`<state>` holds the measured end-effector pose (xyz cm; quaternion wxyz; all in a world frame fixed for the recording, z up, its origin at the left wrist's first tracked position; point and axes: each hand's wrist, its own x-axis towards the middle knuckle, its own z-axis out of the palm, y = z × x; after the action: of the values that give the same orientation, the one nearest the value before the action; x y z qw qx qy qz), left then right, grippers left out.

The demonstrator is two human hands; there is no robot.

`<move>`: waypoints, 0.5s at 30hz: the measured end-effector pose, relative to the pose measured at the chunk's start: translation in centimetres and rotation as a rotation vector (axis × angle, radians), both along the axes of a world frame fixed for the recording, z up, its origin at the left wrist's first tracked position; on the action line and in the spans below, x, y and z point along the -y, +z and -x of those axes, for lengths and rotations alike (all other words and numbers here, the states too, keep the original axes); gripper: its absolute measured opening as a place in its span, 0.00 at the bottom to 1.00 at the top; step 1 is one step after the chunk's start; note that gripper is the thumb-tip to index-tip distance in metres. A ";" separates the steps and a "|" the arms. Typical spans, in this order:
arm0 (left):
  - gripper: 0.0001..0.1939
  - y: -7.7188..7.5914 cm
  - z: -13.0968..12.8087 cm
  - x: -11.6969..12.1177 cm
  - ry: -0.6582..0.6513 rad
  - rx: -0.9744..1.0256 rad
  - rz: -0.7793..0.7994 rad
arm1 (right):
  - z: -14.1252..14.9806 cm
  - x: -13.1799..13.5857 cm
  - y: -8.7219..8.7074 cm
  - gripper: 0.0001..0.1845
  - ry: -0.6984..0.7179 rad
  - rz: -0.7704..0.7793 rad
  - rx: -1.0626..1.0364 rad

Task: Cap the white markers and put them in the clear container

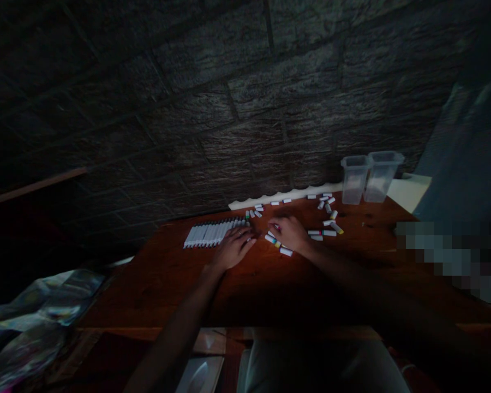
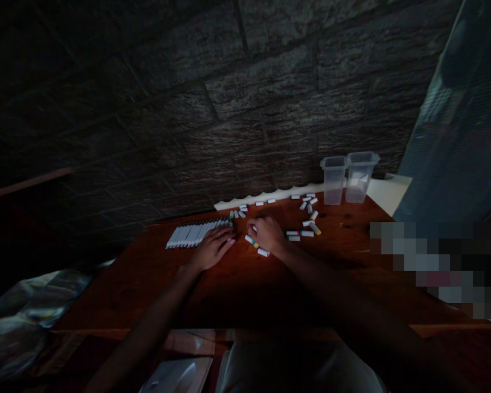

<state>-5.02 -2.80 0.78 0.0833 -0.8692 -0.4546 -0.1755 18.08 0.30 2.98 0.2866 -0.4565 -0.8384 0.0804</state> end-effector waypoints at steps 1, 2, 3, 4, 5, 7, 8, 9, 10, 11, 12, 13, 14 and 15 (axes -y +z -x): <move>0.19 0.0 0.2 -0.1 0.023 0.005 -0.010 | 0.0 0.0 -0.1 0.15 -0.003 0.001 -0.001; 0.19 -0.1 0.3 -0.2 0.039 0.007 -0.018 | -0.1 0.0 -0.1 0.15 -0.006 0.005 -0.003; 0.19 -0.1 0.4 -0.2 0.049 0.009 -0.023 | -0.1 0.0 -0.1 0.15 -0.007 0.009 -0.004; 0.19 -0.1 0.5 -0.3 0.054 0.011 -0.027 | -0.2 0.0 -0.1 0.15 -0.006 0.013 -0.006; 0.20 -0.1 0.5 -0.3 0.056 0.012 -0.028 | -0.2 -0.1 -0.2 0.15 -0.004 0.014 -0.009; 0.20 0.0 0.5 -0.3 0.055 0.017 -0.031 | -0.3 -0.1 -0.1 0.15 0.002 0.009 -0.013; 0.20 0.1 0.4 -0.3 0.055 0.020 -0.033 | -0.3 -0.1 -0.1 0.15 0.005 0.007 -0.013; 0.20 0.1 0.4 -0.2 0.054 0.022 -0.034 | -0.4 -0.1 -0.1 0.15 0.005 0.006 -0.012; 0.21 0.2 0.4 -0.2 0.055 0.026 -0.036 | -0.4 -0.2 0.0 0.15 0.003 0.010 -0.011; 0.21 0.2 0.4 -0.2 0.057 0.030 -0.037 | -0.5 -0.2 0.0 0.14 0.000 0.013 -0.011; 0.21 0.3 0.5 -0.2 0.065 0.039 -0.041 | -0.5 -0.2 0.0 0.14 -0.002 0.017 -0.012; 0.22 0.4 0.6 -0.2 0.078 0.050 -0.044 | -0.6 -0.2 0.0 0.14 -0.003 0.019 -0.015; 0.22 0.4 0.7 -0.3 0.094 0.067 -0.048 | -0.6 -0.2 -0.1 0.14 -0.006 0.019 -0.019; 0.22 0.5 0.9 -0.3 0.112 0.087 -0.052 | -0.6 -0.2 -0.1 0.14 -0.007 0.016 -0.023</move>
<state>-5.92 -2.53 1.24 0.0957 -0.8317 -0.5009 -0.2198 18.72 0.55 2.87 0.2929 -0.4610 -0.8327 0.0913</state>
